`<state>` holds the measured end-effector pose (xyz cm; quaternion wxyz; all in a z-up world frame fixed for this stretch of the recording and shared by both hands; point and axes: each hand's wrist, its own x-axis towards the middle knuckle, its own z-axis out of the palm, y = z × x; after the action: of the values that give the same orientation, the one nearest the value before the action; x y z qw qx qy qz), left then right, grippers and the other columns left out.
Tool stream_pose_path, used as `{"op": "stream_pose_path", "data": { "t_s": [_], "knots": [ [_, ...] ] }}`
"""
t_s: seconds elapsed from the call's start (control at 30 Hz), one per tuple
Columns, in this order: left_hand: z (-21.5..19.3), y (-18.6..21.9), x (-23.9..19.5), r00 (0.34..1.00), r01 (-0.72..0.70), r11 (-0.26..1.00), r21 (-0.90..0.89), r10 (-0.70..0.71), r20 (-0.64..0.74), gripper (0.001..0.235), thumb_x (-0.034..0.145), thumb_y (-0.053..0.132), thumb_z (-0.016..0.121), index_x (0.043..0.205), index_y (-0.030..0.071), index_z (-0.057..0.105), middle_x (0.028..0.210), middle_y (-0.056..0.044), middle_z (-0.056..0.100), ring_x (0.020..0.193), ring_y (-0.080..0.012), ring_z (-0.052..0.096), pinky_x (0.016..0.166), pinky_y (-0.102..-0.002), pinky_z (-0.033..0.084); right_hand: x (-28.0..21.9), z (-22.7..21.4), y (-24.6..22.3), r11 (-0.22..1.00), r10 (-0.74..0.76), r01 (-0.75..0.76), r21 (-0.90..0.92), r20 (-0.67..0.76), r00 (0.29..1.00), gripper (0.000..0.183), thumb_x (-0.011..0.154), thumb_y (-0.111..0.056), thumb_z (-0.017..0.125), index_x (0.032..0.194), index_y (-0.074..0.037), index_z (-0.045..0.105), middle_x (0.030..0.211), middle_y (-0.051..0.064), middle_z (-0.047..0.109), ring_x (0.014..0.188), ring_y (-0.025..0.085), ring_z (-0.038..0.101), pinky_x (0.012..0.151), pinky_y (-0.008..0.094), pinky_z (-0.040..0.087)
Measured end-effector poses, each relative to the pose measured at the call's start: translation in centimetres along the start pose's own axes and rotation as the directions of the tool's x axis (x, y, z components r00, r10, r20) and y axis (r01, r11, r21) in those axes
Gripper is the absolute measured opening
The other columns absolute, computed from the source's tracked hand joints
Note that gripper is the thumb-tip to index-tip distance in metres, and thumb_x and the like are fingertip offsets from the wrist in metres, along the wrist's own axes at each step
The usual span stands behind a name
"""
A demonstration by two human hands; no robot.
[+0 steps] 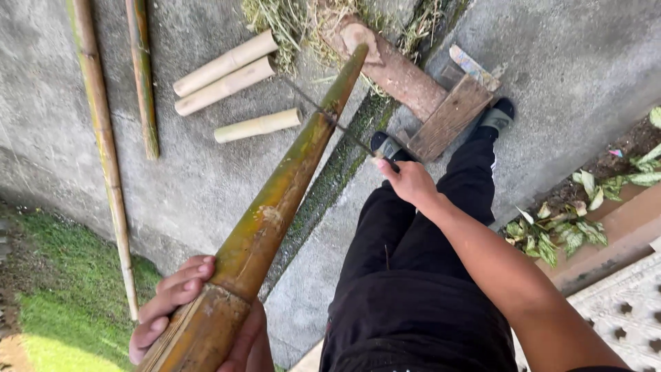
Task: Cutting and shaping bamboo poles using a large machete on a wooden block.
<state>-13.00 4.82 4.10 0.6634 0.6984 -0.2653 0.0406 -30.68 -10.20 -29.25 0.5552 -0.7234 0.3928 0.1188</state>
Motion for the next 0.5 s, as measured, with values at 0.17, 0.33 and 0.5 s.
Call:
{"op": "stream_pose_path", "data": {
  "t_s": [0.17,0.33,0.5],
  "knots": [
    [-0.8,-1.2,-0.3,0.998,-0.046,0.997,0.054,0.048,-0.040,0.069,0.087,0.036,0.088,0.129,0.012,0.038,0.112,-0.014,0.064,0.101,-0.0309,0.068,0.096,-0.049,0.059,-1.0,-1.3,-1.1,0.992,0.101,-0.096,-0.088,0.066,0.993,0.075,0.096,-0.070,0.045,0.077,-0.003,0.072,0.058,0.020,0.062,0.060,0.042,0.067,0.058,0.050,0.051],
    [-0.8,-3.2,0.9,0.902,-0.410,0.906,-0.108,0.385,-0.197,0.077,0.087,0.056,0.078,0.122,0.002,0.037,0.098,-0.021,0.065,0.084,-0.0377,0.073,0.075,-0.050,0.064,0.3,-0.5,1.9,0.990,0.071,-0.066,-0.124,0.036,0.997,0.080,0.096,-0.073,0.044,0.080,0.000,0.074,0.062,0.021,0.064,0.067,0.041,0.070,0.062,0.050,0.053],
    [1.1,-3.0,1.1,0.957,-0.276,0.953,-0.126,0.261,-0.123,0.076,0.081,0.052,0.085,0.121,0.006,0.040,0.101,-0.015,0.065,0.090,-0.0333,0.071,0.082,-0.050,0.064,-1.3,-1.6,-0.4,0.997,0.051,-0.043,-0.061,0.140,0.989,0.077,0.092,-0.072,0.043,0.090,-0.003,0.077,0.063,0.024,0.065,0.061,0.041,0.067,0.058,0.053,0.050]
  ]
}}
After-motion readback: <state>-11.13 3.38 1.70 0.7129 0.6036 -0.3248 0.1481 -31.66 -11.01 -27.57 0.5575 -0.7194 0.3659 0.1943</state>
